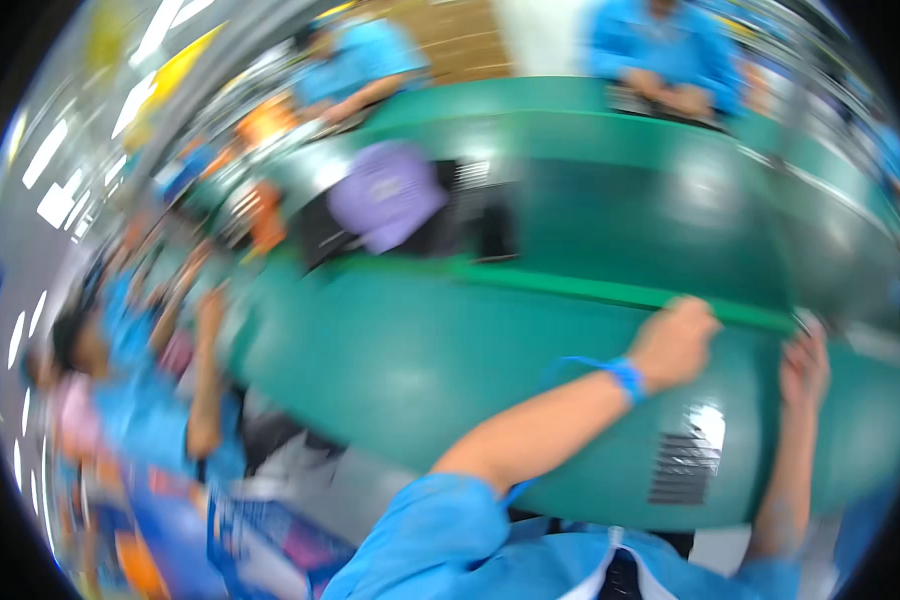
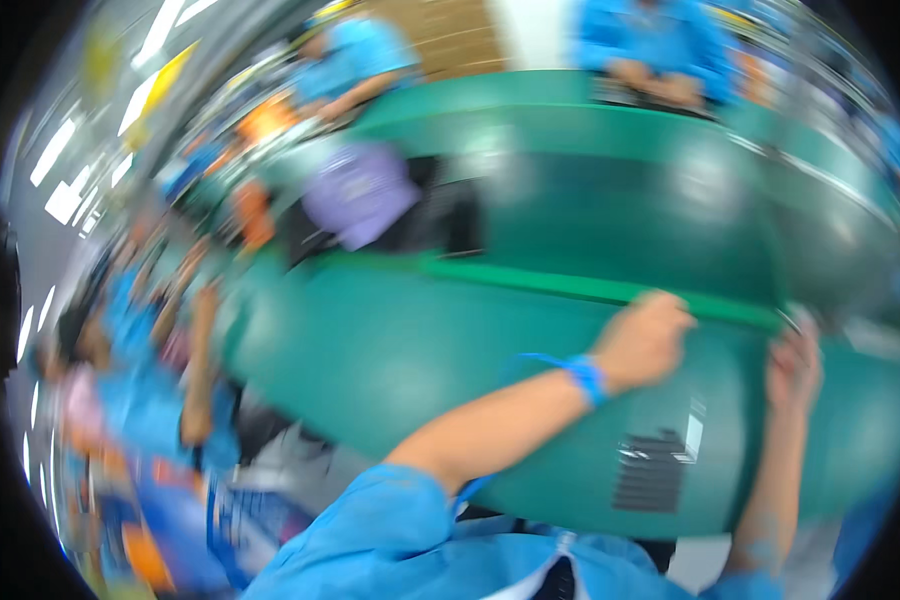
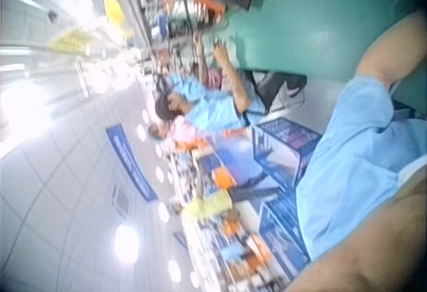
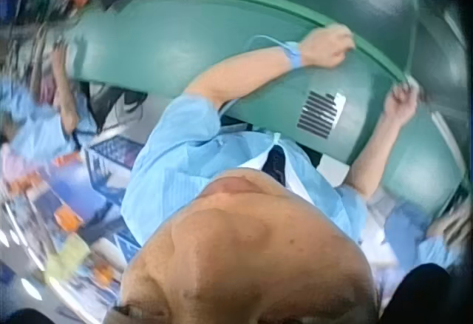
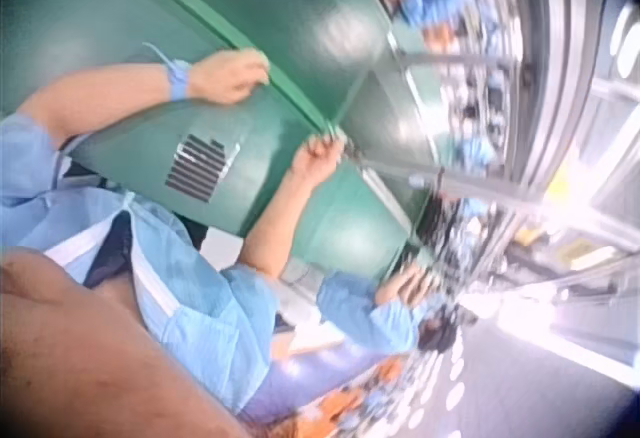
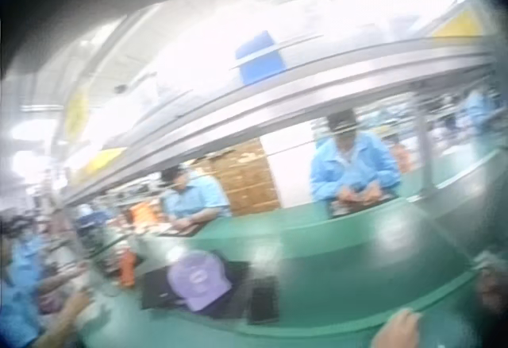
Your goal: The person uses tweezers to pick up small metallic components from a sheet and places them onto circuit boards arranged on a black mat. The person repeatedly picks up components and places them on the boards, occasionally adjusting their position. The task involves precise placement of small parts onto electronic assemblies.
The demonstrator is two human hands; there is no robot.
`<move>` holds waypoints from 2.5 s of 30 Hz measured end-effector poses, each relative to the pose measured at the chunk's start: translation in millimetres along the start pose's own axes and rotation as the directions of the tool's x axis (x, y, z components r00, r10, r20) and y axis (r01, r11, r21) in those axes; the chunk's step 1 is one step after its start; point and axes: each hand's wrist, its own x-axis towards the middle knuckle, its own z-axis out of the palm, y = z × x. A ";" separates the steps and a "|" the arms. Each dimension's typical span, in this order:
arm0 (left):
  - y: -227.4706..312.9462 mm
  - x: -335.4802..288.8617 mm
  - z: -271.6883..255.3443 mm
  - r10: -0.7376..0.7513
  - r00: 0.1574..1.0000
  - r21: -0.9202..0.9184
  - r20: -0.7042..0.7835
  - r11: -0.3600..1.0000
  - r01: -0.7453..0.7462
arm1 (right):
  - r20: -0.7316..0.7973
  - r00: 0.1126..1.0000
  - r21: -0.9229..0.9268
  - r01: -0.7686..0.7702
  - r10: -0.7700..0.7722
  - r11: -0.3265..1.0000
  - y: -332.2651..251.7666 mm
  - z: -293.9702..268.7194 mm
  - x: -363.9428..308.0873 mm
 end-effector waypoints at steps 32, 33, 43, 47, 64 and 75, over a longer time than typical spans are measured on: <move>-16.8 1.3 7.1 -0.016 0.978 -0.175 -0.206 0.984 -0.021 | -0.058 0.995 -0.143 -0.092 0.085 0.985 -20.0 -23.0 16.7; -17.8 1.5 7.2 -0.008 0.977 -0.162 -0.213 0.986 -0.028 | -0.041 0.995 -0.134 -0.093 0.088 0.987 -19.4 -21.8 16.6; -12.8 5.1 6.6 0.046 0.973 -0.053 -0.227 0.997 -0.059 | 0.030 0.994 -0.076 -0.107 0.110 0.991 -23.5 -33.1 19.8; -12.9 4.8 4.3 0.033 0.975 -0.039 -0.222 0.998 -0.043 | 0.023 0.995 -0.087 -0.097 0.099 0.992 -22.7 -36.2 22.9; -13.0 5.2 -1.1 -0.014 0.975 -0.118 -0.220 0.993 -0.012 | -0.087 0.994 -0.157 -0.073 0.060 0.985 -20.8 -36.1 21.6; -17.1 4.1 -11.4 -0.076 0.960 -0.065 -0.269 0.996 0.061 | -0.073 0.995 -0.071 -0.068 0.063 0.995 -22.1 8.0 3.7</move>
